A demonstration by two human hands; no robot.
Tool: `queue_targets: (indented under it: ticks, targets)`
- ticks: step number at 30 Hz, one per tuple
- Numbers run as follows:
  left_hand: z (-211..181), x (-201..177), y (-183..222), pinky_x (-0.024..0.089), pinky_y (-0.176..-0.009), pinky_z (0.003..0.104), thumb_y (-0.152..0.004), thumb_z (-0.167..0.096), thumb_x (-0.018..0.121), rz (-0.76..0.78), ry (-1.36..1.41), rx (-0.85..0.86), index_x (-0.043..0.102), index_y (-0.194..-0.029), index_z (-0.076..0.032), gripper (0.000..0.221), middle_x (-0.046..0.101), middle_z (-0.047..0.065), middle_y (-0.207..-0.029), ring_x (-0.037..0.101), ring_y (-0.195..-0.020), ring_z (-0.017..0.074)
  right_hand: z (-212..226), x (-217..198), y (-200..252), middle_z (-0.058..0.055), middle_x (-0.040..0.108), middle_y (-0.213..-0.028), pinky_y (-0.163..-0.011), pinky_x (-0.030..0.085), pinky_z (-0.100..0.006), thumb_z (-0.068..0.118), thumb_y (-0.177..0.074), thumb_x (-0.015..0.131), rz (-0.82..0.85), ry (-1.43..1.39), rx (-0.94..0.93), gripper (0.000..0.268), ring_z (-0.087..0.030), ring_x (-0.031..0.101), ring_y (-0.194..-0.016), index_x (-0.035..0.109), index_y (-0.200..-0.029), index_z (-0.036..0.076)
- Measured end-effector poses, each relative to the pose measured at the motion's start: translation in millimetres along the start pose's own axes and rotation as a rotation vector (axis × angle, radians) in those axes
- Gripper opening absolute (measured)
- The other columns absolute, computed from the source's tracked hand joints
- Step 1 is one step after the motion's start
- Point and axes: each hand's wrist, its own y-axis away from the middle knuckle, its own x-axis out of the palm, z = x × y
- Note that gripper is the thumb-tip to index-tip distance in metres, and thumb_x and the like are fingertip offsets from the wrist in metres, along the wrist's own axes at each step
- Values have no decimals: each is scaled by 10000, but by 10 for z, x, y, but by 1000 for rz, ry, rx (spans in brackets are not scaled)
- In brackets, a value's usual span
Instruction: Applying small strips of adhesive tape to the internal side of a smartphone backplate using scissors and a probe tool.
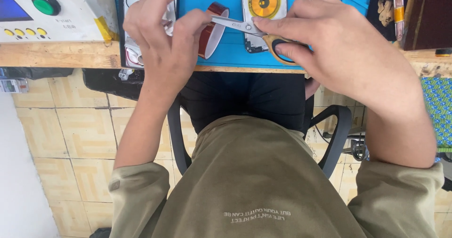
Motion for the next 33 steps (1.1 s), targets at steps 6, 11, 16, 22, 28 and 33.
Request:
queue_targets:
  ticks: [6, 11, 16, 22, 28, 33]
  targets:
    - [74, -119, 7, 481, -1077, 496, -1235, -45, 721, 31, 144, -293, 727, -1271, -64, 41, 437, 140, -1528, 562, -1365, 348, 43, -82, 208, -226, 711, -1207, -907, 489, -523, -42, -1104, 807, -175, -98, 220, 496, -422, 622, -1119, 727, -1593, -67]
    - [44, -356, -241, 545, -1092, 495, -1186, 73, 629, -33, 384, -343, 638, -1248, 22, 81, 577, 196, -1383, 619, -1320, 367, 242, 63, 607, -125, 601, -1091, -789, 482, -328, -168, -1117, 786, -376, -355, 419, 552, -200, 528, -894, 661, -1639, -42]
    - [-267, -873, -530, 650, -1105, 389, -1115, 21, 742, 218, 859, -515, 598, -1268, -6, 212, 709, 176, -1237, 751, -1200, 295, 214, 62, 971, -103, 761, -965, -561, 556, -200, -24, -1069, 657, -264, -781, 380, 375, -205, 870, -840, 556, -1428, 12]
    - [-429, -1026, -735, 651, -1037, 333, -1021, -75, 788, 648, 1162, -393, 560, -1161, -116, 270, 675, 50, -1118, 745, -1011, 175, -98, -98, 1354, -78, 701, -1327, -1012, 667, -394, 227, -669, 972, 266, -753, 502, 826, -229, 791, -1149, 642, -1421, 135]
    - [-560, -946, -726, 534, -761, 354, -1001, -121, 800, 874, 1101, -402, 526, -1112, -177, 300, 675, 35, -1080, 699, -959, 181, -97, -393, 1242, 95, 889, -1165, -865, 655, -295, 316, -527, 1075, 480, -465, 610, 837, -123, 798, -899, 819, -1323, 302]
    - [-569, -912, -664, 532, -804, 322, -1000, -50, 761, 762, 1178, -390, 566, -1091, -146, 235, 673, 40, -1060, 660, -929, 175, -186, -474, 1221, 94, 896, -1074, -724, 682, -312, 356, -548, 1044, 500, -359, 579, 805, -129, 785, -876, 829, -1323, 303]
